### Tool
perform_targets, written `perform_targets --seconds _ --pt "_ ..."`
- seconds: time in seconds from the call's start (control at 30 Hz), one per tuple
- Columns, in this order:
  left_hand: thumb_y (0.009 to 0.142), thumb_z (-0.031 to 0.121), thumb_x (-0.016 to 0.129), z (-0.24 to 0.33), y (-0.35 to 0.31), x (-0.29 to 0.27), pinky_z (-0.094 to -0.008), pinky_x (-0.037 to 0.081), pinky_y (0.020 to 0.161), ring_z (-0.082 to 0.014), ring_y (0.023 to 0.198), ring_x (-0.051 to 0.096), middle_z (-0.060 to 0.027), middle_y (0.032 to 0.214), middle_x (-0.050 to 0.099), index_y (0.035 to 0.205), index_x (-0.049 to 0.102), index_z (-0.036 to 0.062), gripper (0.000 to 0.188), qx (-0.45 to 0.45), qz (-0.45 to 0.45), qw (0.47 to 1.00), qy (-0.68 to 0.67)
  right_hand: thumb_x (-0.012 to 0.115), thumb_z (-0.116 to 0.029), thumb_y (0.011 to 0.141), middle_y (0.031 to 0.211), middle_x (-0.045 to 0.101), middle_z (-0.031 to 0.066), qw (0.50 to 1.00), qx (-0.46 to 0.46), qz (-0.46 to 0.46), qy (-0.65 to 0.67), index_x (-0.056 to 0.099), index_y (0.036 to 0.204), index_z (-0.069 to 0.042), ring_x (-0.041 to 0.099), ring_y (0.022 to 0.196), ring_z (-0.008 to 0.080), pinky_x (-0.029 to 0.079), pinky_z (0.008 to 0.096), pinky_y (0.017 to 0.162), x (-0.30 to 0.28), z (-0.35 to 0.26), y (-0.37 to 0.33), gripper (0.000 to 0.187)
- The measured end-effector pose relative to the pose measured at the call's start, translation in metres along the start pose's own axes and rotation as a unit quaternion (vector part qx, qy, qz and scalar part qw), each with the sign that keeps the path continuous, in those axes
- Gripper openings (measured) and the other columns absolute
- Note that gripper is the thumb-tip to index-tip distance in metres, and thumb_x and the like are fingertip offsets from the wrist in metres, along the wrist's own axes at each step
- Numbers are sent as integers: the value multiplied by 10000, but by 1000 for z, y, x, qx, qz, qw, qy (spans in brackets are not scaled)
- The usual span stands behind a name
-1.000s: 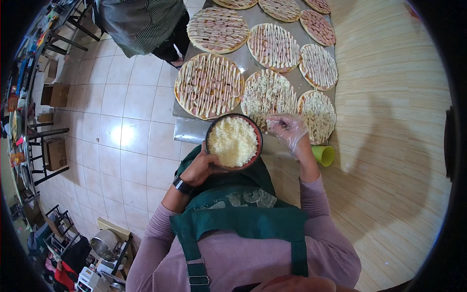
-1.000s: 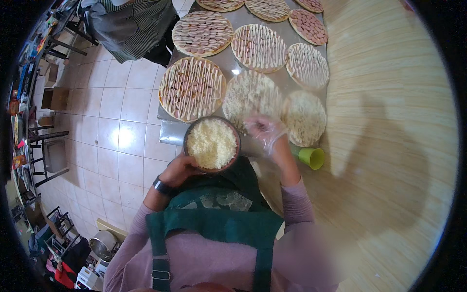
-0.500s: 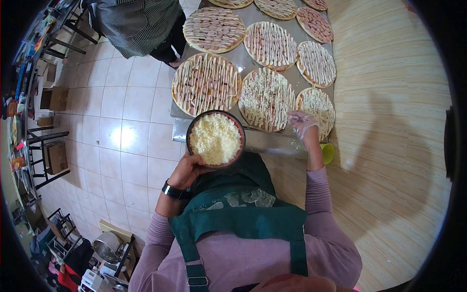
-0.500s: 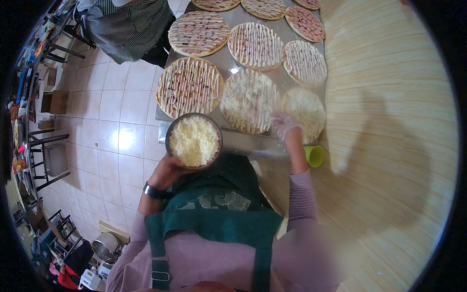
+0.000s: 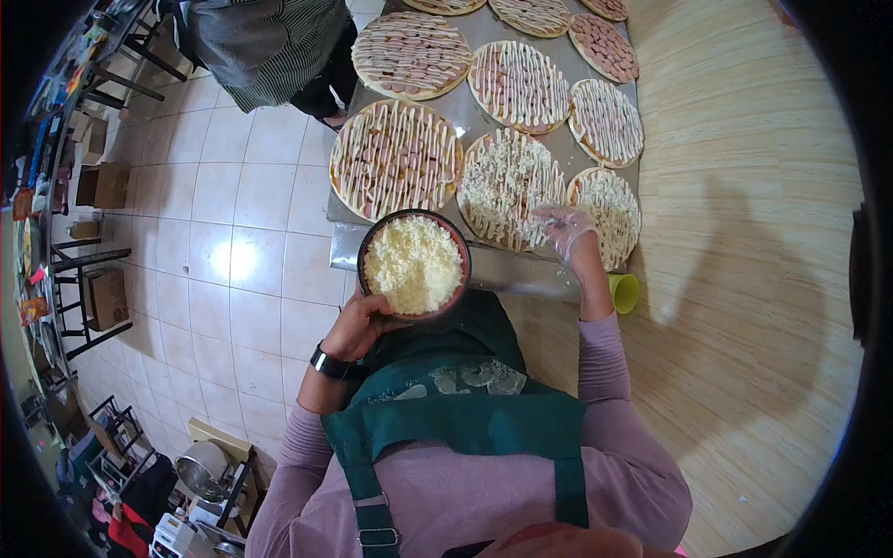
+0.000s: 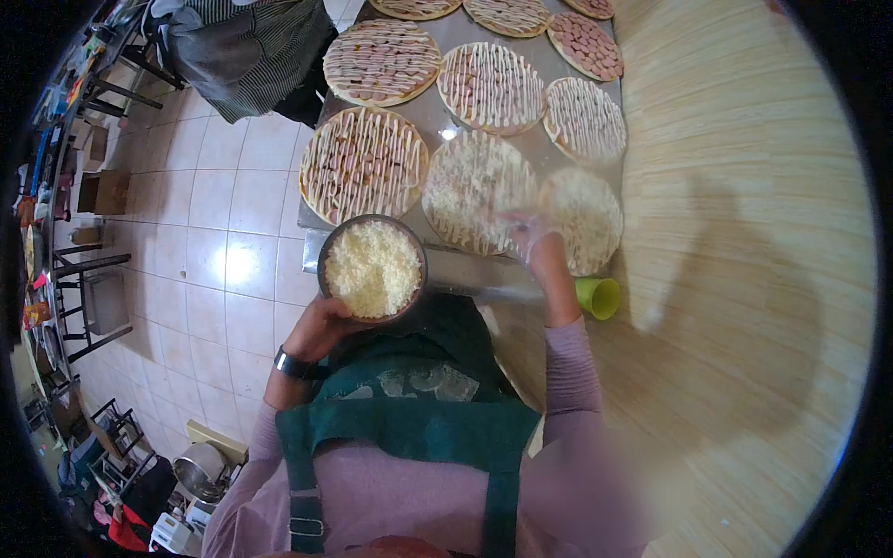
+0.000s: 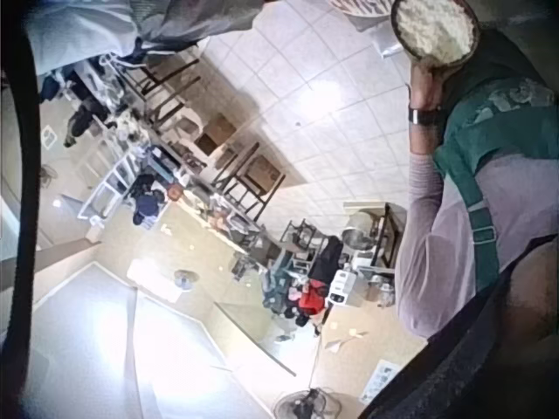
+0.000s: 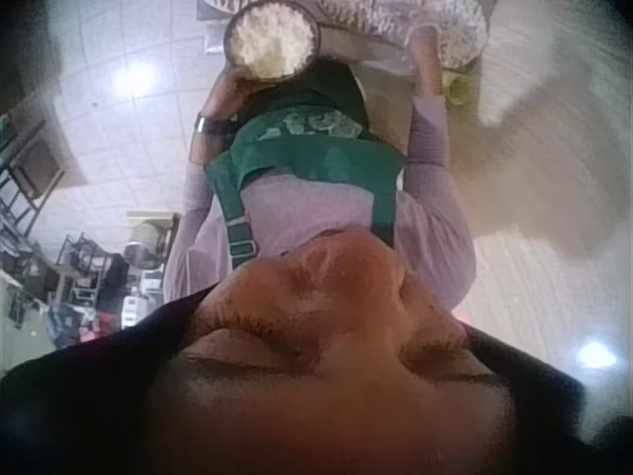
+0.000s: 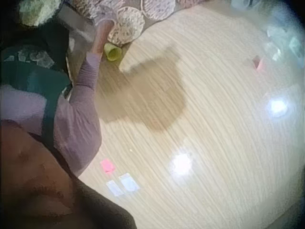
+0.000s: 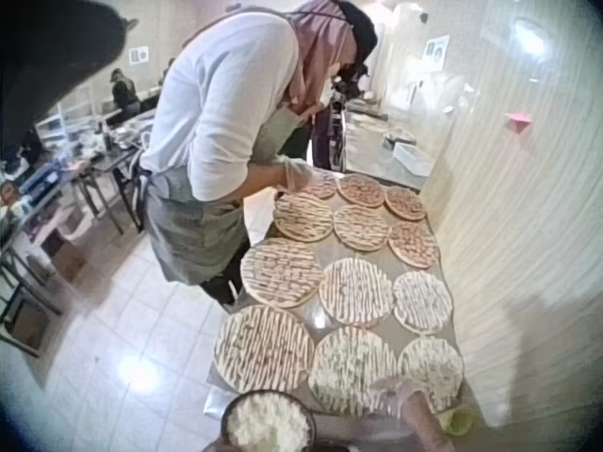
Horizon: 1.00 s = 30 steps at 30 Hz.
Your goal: The recorder is assembling pizzas by adding shredded cheese to a large batch of prepared crusts at a food preparation table.
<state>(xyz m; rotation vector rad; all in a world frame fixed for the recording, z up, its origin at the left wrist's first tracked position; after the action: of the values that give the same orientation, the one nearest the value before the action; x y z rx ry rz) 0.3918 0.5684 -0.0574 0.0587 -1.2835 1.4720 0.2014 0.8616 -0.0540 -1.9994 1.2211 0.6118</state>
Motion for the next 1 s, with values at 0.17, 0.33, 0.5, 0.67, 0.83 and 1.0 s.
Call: perform_targets --seconds 0.17,0.33,0.5,0.67,0.83,1.0 --pt "702 -28 410 -2 5 1 -426 470 862 -289 1060 504 -154 1206 455 1277 275 -12 590 -10 -6 1000 -13 586 -27 805 878 627 50 985 -36 62 160 619 1001 -7 550 769 89 451 208 694 7 -19 15 200" --pt "719 -71 387 -1 10 7 -432 495 826 -280 1043 515 -141 1210 430 1305 212 44 622 -8 -36 999 -18 597 -40 805 992 601 63 959 -116 186 178 594 1040 -18 551 811 103 461 224 730 -8 -55 -2 236" --pt "727 -68 419 6 19 34 -455 476 843 -298 1129 445 -139 1296 326 1346 33 142 759 -25 -74 996 33 597 -92 789 1071 556 130 978 -200 -34 54 564 1089 -56 552 942 205 470 312 808 12 -105 -51 304" --pt "728 -54 446 -6 39 45 -432 492 819 -291 1126 441 -138 1292 319 1353 8 149 791 -48 -135 990 13 615 -194 729 1093 500 177 922 -269 -33 -278 507 1128 -94 507 978 349 424 416 858 42 -122 -67 425" --pt "708 -60 439 -13 42 52 -426 493 816 -283 1096 464 -123 1248 366 1366 93 139 769 -58 -97 992 62 601 -88 678 924 542 141 913 -277 -24 -297 544 988 -66 545 857 308 461 361 714 35 -102 -58 316" --pt "709 -59 432 -6 37 53 -424 496 807 -281 1096 467 -123 1269 364 1365 104 136 759 -62 -74 994 42 594 -17 725 842 607 65 972 -55 -97 205 617 929 -37 568 760 158 470 281 676 -9 -79 -29 207"
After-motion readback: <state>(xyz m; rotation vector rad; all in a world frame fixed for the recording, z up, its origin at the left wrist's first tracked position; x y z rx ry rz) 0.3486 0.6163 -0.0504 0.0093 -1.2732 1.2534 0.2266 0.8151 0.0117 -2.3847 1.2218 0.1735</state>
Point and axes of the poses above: each hand's wrist, its own y-axis towards the middle knuckle, its own x-axis out of the palm, z = x × y, the point moved 1 cm from there along y, towards the middle knuckle
